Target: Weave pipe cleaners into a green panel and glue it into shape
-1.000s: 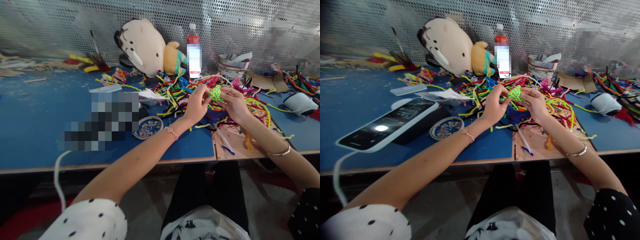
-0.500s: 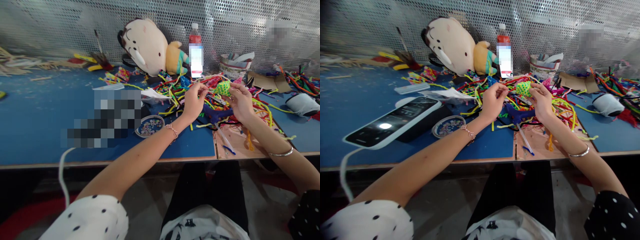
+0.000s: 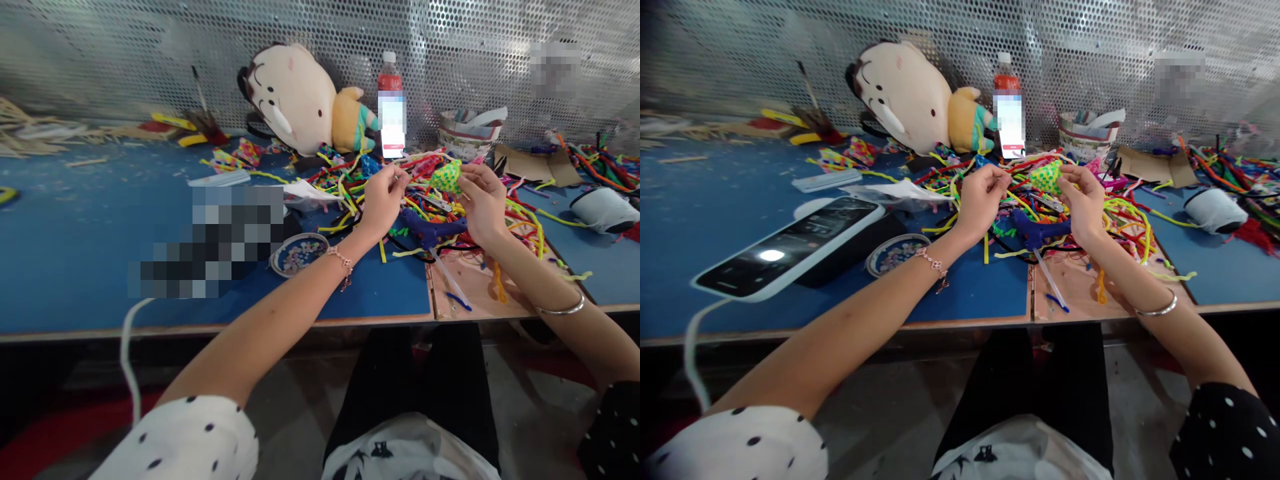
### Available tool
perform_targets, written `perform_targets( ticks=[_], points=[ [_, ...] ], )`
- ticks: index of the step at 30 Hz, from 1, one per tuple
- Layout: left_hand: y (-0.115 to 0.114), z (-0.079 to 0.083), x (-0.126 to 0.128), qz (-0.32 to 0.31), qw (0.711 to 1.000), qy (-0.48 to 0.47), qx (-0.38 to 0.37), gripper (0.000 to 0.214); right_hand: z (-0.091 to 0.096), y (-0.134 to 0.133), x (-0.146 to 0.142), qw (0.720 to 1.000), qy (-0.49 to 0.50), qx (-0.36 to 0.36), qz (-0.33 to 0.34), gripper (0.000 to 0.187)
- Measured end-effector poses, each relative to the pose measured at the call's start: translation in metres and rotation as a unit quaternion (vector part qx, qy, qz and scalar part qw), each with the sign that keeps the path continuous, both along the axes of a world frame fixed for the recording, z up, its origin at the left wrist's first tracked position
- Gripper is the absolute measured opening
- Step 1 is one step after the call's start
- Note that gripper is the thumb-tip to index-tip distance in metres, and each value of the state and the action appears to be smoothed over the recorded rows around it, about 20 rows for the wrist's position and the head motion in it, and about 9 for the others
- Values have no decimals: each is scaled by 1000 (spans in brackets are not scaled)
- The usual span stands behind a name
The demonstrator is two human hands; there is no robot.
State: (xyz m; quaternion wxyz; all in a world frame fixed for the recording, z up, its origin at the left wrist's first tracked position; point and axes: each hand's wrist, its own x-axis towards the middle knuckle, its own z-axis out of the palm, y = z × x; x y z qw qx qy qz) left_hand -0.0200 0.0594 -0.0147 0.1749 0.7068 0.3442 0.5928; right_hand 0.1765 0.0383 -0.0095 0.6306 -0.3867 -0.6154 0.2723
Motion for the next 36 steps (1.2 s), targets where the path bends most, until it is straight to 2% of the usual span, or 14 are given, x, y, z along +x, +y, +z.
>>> perform_targets(
  ticks=[5, 14, 17, 21, 26, 28, 31, 36],
  points=[
    [4, -5, 0, -37, 998, -32, -24, 24, -3, 4, 3, 999, -40, 31, -7, 22],
    [4, -5, 1, -47, 995, -26, -84, 18, -1, 2, -4, 999, -33, 32, -18, 19],
    [1, -4, 1, -42, 994, -26, -98, 18, 2, -1, -7, 997, -52, 57, -30, 15],
    [1, -3, 0, -26, 997, 2, -69, 20, 5, -6, -9, 988, -114, 94, -40, 12],
    [-4, 1, 2, -10, 998, 59, -11, 28, 9, -17, -11, 975, -198, 91, -35, 17],
    [-10, 5, 5, -23, 997, 77, -5, 27, 11, -21, -12, 967, -232, 100, -41, 19],
    [-19, 10, 8, -76, 991, 107, -13, 31, 14, -26, -14, 948, -284, 134, -49, 24],
    [-20, 8, 12, -118, 988, 103, -6, 35, 16, -28, -16, 924, -330, 188, -43, 31]
  ],
)
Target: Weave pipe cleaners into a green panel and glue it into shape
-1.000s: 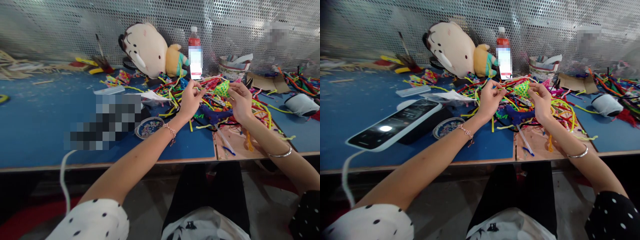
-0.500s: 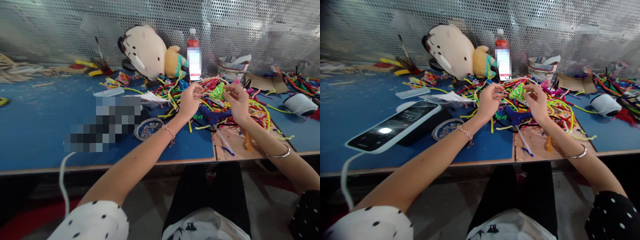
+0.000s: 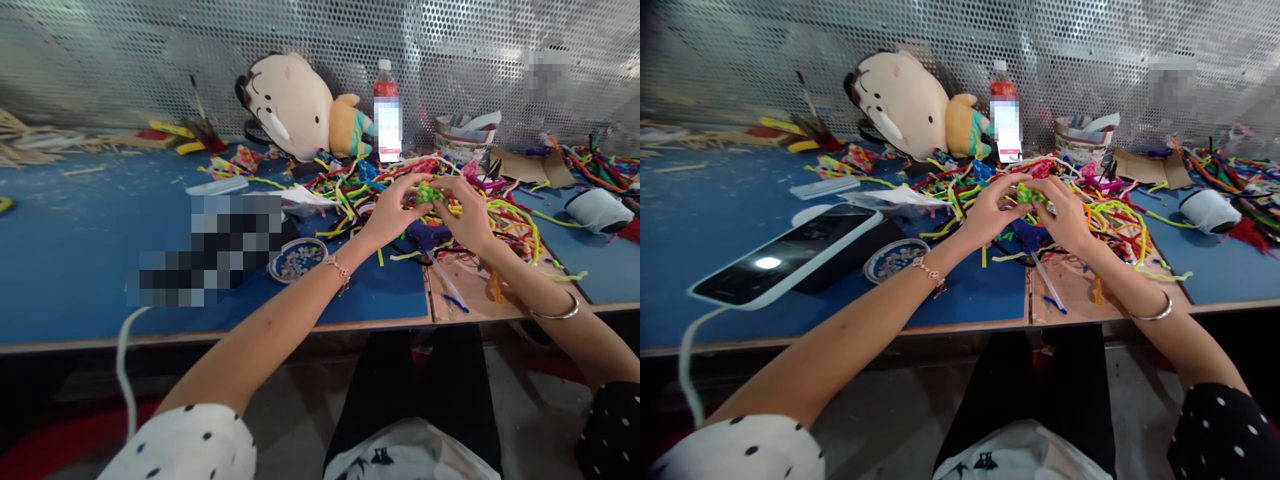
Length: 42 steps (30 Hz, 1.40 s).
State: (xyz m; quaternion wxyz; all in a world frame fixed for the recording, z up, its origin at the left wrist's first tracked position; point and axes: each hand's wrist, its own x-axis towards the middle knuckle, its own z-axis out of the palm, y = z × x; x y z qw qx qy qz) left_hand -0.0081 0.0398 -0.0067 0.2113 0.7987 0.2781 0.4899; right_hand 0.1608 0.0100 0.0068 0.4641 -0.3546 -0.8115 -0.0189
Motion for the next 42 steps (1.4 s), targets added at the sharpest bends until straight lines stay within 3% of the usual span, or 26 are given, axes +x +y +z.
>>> perform_targets(
  ticks=[8, 13, 26, 42],
  points=[
    [1, 0, 2, -27, 996, -63, -55, 24, -1, -1, 1, 1000, 14, 0, -25, 37],
    [-2, 3, 2, -20, 994, -101, -38, 22, 0, 0, 1, 999, 21, 15, -29, 20],
    [-1, 2, 3, -32, 991, -120, -47, 12, -3, 3, -1, 999, 26, 19, -15, 10],
    [2, -1, 4, -19, 995, -96, -32, 9, -7, 6, -2, 999, 32, 5, -3, 12]
  ],
)
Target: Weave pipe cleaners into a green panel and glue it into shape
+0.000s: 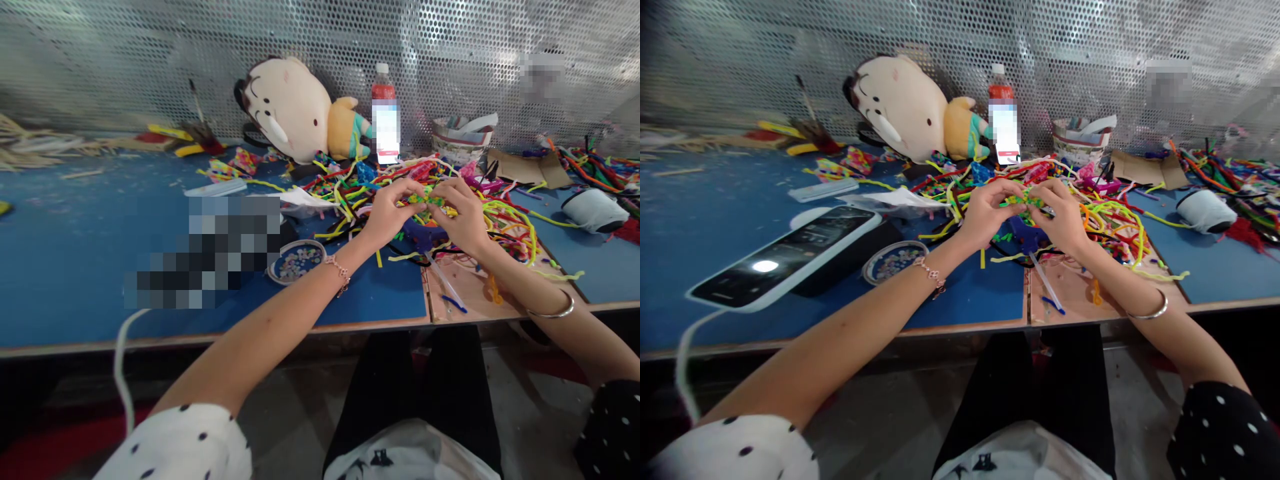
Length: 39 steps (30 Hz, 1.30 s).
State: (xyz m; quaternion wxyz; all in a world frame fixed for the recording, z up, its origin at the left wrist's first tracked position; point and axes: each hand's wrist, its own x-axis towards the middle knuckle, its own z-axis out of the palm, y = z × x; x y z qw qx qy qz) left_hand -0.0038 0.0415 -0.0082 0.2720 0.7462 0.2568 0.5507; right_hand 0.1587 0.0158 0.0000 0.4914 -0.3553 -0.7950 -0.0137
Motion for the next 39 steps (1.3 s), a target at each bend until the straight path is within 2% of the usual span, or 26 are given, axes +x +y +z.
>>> perform_targets(
  ticks=[15, 23, 39],
  points=[
    [-7, 3, 0, 19, 999, 21, 20, 16, 2, -6, -2, 996, 51, -76, 2, 10],
    [-4, 3, 0, 15, 1000, 16, 6, 18, 2, -6, -4, 996, 52, -77, 11, 10],
    [-3, 1, 2, 31, 999, -7, 35, 16, 1, -8, -5, 997, 44, -61, 14, 7]
  ],
)
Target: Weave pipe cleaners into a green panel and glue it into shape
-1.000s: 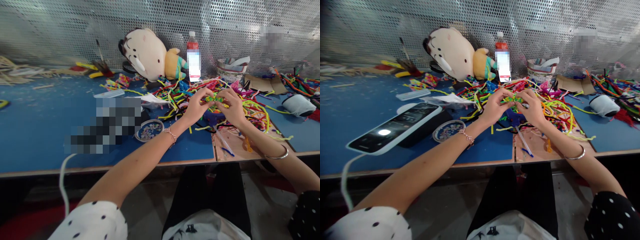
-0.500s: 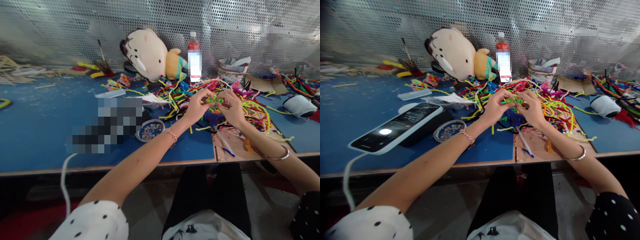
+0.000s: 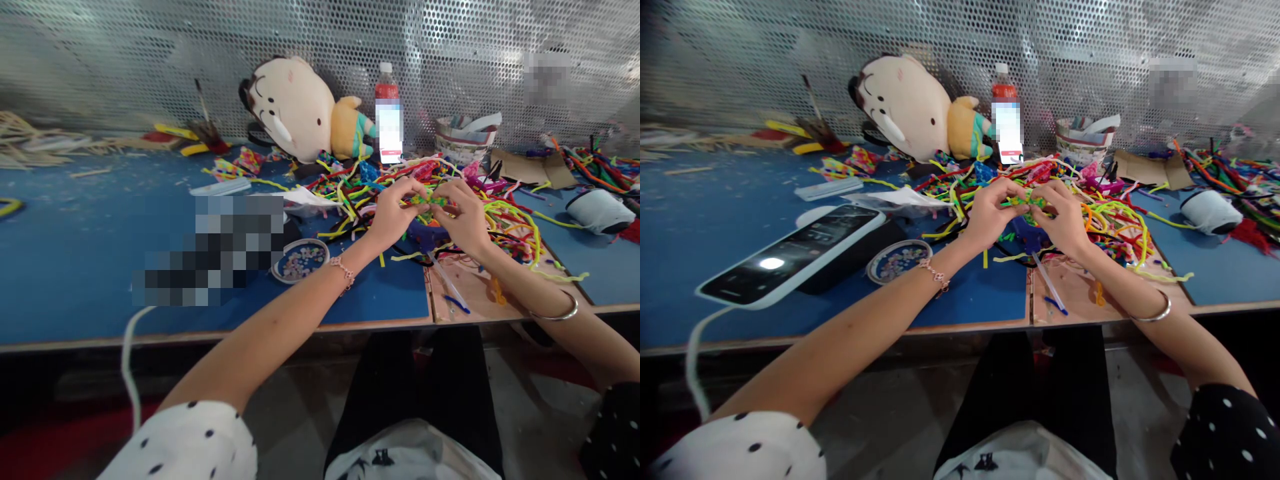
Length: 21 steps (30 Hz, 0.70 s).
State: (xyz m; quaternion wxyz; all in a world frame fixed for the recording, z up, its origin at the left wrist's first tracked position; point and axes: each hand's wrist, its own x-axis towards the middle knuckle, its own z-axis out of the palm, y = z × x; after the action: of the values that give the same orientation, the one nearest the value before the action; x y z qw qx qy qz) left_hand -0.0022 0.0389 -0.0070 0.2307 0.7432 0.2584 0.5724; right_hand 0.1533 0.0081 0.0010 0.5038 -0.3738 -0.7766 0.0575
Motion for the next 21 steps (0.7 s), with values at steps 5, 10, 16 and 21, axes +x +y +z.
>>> perform_targets(
  ticks=[5, 10, 16, 21],
  points=[
    [2, -1, -1, 9, 1000, 14, 13, 15, 0, 0, -1, 1000, 3, 1, 0, 6],
    [-4, 0, -1, 7, 999, 26, 23, 15, 1, 0, 0, 1000, 5, 1, -2, 7],
    [-5, -1, 0, -10, 1000, 16, -10, 25, 1, 1, 1, 1000, 18, -13, -10, 9],
    [-4, -1, -1, -12, 1000, 22, -15, 24, 0, 1, 1, 1000, 15, -12, -15, 9]
  ],
)
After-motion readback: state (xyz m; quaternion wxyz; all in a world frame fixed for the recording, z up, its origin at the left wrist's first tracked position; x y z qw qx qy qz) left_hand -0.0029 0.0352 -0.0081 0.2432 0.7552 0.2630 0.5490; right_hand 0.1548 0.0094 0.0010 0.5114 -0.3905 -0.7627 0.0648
